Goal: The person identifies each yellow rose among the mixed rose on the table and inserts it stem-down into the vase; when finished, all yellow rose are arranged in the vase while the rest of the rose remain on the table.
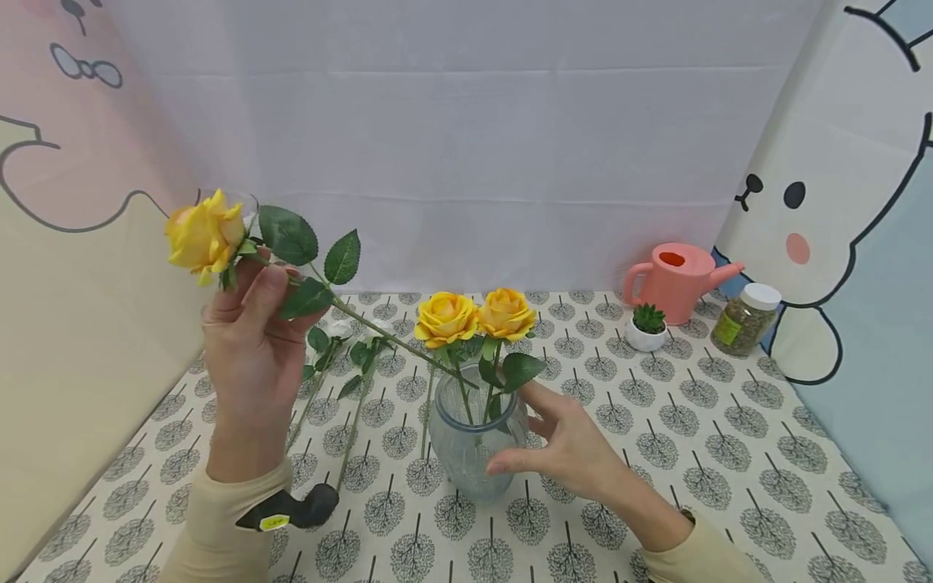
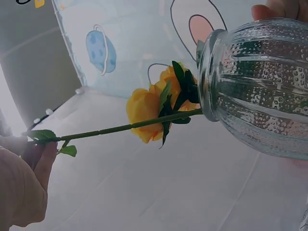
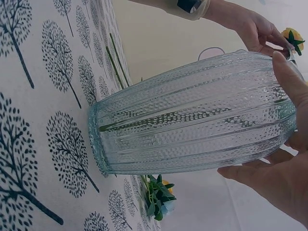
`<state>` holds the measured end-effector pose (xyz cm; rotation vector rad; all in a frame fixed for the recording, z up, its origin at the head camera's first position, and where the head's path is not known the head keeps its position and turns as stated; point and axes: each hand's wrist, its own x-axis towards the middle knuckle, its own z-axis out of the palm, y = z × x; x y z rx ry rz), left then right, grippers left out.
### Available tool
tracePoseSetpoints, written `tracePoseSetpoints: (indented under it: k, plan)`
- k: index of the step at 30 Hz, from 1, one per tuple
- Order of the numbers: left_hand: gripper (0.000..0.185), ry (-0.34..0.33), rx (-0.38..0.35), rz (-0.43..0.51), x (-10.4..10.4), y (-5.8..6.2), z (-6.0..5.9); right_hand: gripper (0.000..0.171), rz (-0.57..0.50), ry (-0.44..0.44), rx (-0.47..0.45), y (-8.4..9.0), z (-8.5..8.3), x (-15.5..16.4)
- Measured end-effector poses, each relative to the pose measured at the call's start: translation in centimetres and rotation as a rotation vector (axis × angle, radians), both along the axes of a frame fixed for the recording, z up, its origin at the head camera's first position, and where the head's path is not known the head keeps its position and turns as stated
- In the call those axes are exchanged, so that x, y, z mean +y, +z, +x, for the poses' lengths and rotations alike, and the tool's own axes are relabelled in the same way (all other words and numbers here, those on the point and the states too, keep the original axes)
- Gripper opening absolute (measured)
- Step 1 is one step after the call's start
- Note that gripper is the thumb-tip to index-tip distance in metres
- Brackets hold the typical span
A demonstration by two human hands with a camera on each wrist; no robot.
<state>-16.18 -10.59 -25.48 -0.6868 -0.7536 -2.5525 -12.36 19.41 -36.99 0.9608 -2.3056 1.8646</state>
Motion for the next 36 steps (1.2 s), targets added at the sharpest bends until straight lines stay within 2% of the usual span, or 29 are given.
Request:
tracePoseSetpoints:
  k: [7,13,23,36]
  plan:
    - [0.01,0.023,0.05,-0.091,0.7,-0.5,0.1,0.095,0.01,-0.007,-0.012,0.0,0.1,0.0]
    - [0.011,0.013,0.077,-0.143,1.3,-1.0,0.0,0.096,0.007,-0.001,-0.018,-0.1,0.1,0.0]
    - [0.016,0.011,0.046,-0.277,2.3,-1.4,-0.3,0.096,-0.011,0.023,0.013,0.0,-0.1,-0.1]
    - [0.013,-0.025,-0.031,-0.358,3.7,-2.8,-1.1,0.093,-0.047,0.046,0.04,0.1,-0.1,-0.3]
